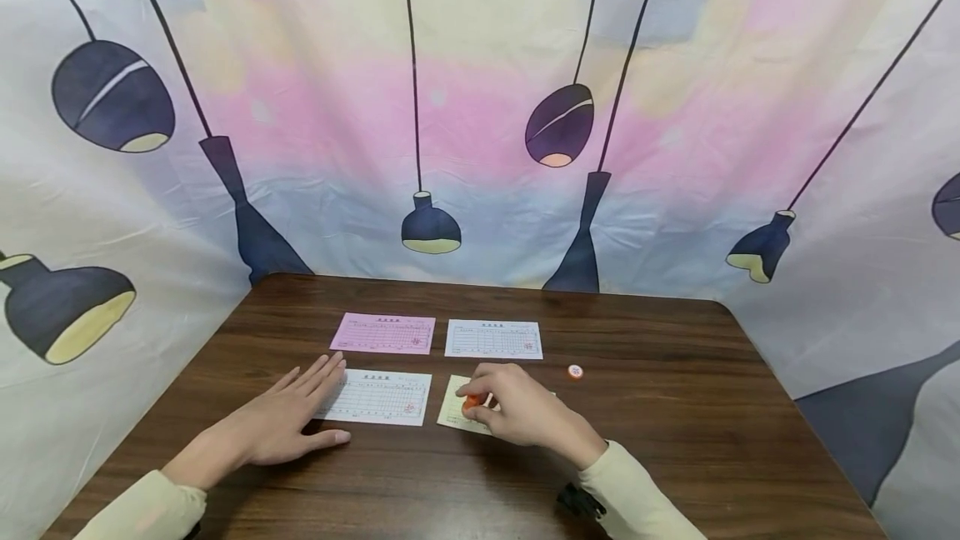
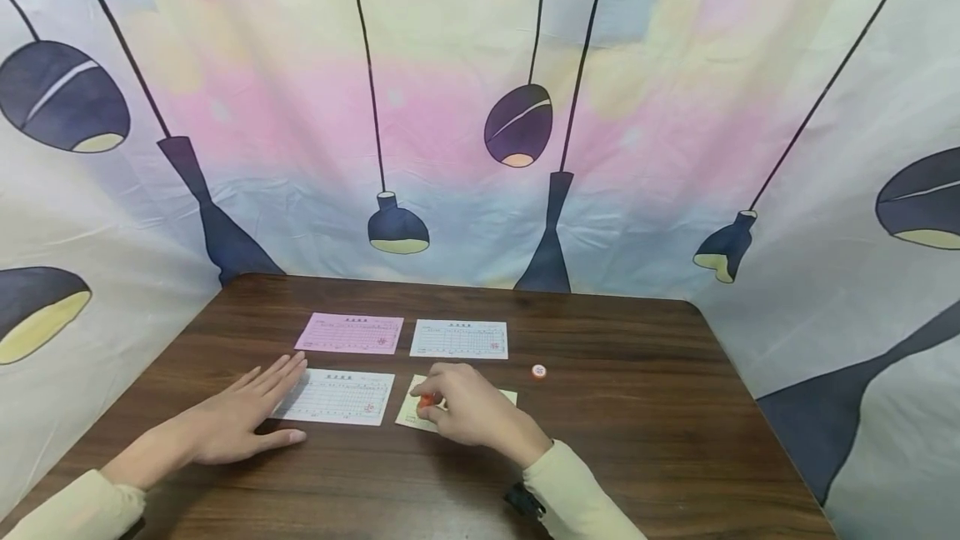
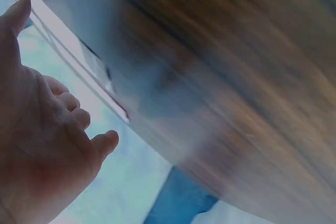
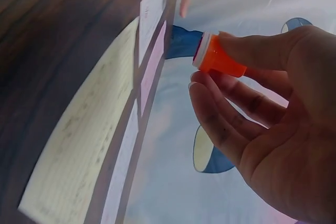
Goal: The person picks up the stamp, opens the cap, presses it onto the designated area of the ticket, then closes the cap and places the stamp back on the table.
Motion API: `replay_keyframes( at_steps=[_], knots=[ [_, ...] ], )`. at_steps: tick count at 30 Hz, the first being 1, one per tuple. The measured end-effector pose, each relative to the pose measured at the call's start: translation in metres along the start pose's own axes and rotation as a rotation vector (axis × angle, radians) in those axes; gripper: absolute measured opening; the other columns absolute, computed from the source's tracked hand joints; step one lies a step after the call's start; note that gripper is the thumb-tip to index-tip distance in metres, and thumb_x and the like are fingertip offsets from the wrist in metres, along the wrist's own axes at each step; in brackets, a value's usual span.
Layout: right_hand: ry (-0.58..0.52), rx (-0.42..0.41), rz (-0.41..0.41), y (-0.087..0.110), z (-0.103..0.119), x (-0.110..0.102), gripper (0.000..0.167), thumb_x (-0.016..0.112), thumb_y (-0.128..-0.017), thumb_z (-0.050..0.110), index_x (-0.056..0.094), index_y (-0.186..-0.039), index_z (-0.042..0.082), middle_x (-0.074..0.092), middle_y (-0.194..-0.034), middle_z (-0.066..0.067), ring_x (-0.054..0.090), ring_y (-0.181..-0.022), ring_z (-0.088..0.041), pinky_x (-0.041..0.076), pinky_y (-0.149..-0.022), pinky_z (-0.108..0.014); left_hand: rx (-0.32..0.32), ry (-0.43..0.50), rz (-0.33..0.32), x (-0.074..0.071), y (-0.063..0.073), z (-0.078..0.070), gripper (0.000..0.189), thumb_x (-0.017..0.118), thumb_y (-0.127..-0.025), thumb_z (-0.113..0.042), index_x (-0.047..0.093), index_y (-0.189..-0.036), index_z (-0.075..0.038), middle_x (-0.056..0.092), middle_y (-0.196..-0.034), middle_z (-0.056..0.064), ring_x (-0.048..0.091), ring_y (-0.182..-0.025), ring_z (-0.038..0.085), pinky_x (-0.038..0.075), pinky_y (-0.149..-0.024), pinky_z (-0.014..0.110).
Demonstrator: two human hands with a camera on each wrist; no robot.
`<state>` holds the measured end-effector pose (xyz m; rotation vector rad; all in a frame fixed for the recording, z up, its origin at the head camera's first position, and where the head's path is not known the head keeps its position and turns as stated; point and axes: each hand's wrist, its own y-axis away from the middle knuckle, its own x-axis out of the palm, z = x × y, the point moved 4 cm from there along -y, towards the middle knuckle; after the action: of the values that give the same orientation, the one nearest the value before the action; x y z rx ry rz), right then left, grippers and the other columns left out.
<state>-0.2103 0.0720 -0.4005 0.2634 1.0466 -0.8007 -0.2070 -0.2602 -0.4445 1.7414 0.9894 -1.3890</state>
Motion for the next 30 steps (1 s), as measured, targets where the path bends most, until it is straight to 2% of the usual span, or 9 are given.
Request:
replay_keyframes(
  at_steps=[8,11,14,17,19,21,23,30],
  knots=[
    [-0.057,0.039,-0.082,0.025,-0.014,-0.007,0.039,0.069,-0.103,0.016,0.068,-0.141,0.007,0.071,-0.104,0.003,0.053,-0.075,0.001,0.048,-0.065,-0.016,0.120,-0.056,-0.045,-0.007,-0.006,-0.031,0.099,0.055,-0.098,-0.072,0.031,-0.165,-0.004,0.025,-0.175,0.017,0.028,-0.160,0.042,0.029,-0.126,0.066],
    [-0.065,0.043,-0.121,0.034,-0.021,-0.010,0.042,0.069,-0.102,0.015,0.065,-0.144,0.008,0.072,-0.101,0.005,0.061,-0.081,0.000,0.054,-0.069,-0.017,0.165,-0.060,-0.049,-0.005,-0.010,-0.044,0.096,0.056,-0.099,-0.070,0.031,-0.165,-0.005,0.024,-0.175,0.016,0.028,-0.161,0.041,0.031,-0.126,0.064],
    [-0.072,0.073,-0.166,0.044,-0.027,-0.014,0.038,0.072,-0.100,0.018,0.066,-0.137,0.009,0.074,-0.101,0.007,0.070,-0.090,-0.003,0.059,-0.077,-0.023,0.206,-0.062,-0.047,-0.001,-0.015,-0.058,0.095,0.055,-0.100,-0.069,0.030,-0.166,-0.006,0.023,-0.176,0.014,0.029,-0.161,0.039,0.032,-0.126,0.062],
    [-0.074,0.125,-0.213,0.053,-0.034,-0.017,0.025,0.076,-0.097,0.023,0.065,-0.119,0.016,0.075,-0.098,0.012,0.072,-0.090,-0.001,0.052,-0.086,-0.028,0.238,-0.053,-0.033,0.003,-0.021,-0.071,0.093,0.054,-0.101,-0.068,0.026,-0.168,-0.009,0.022,-0.177,0.012,0.028,-0.162,0.037,0.032,-0.127,0.060],
    [-0.066,0.133,-0.238,0.057,-0.037,-0.019,0.020,0.078,-0.095,0.025,0.063,-0.109,0.020,0.074,-0.095,0.015,0.071,-0.086,0.002,0.050,-0.083,-0.028,0.255,-0.044,-0.021,0.005,-0.026,-0.080,0.092,0.054,-0.101,-0.067,0.025,-0.168,-0.010,0.022,-0.177,0.011,0.027,-0.162,0.037,0.031,-0.128,0.059],
    [-0.053,0.122,-0.252,0.061,-0.040,-0.021,0.018,0.079,-0.094,0.024,0.064,-0.104,0.022,0.073,-0.093,0.017,0.070,-0.083,0.004,0.050,-0.083,-0.029,0.270,-0.043,-0.005,0.006,-0.030,-0.087,0.091,0.054,-0.103,-0.065,0.024,-0.168,-0.010,0.022,-0.177,0.011,0.026,-0.162,0.037,0.031,-0.129,0.058],
    [-0.046,0.091,-0.261,0.065,-0.042,-0.023,0.015,0.079,-0.094,0.022,0.066,-0.102,0.021,0.073,-0.092,0.015,0.070,-0.083,0.004,0.057,-0.082,-0.029,0.286,-0.045,0.006,0.007,-0.034,-0.094,0.089,0.054,-0.104,-0.062,0.024,-0.168,-0.009,0.023,-0.177,0.011,0.026,-0.162,0.037,0.031,-0.129,0.056],
    [-0.122,-0.025,-0.269,0.077,-0.048,-0.024,0.013,0.081,-0.092,0.009,0.069,-0.096,0.013,0.079,-0.092,0.002,0.073,-0.084,-0.002,0.064,-0.074,-0.023,0.346,-0.080,0.064,0.011,-0.050,-0.110,0.083,0.049,-0.107,-0.059,0.025,-0.168,-0.008,0.023,-0.177,0.011,0.027,-0.163,0.031,0.031,-0.130,0.052]
  ],
)
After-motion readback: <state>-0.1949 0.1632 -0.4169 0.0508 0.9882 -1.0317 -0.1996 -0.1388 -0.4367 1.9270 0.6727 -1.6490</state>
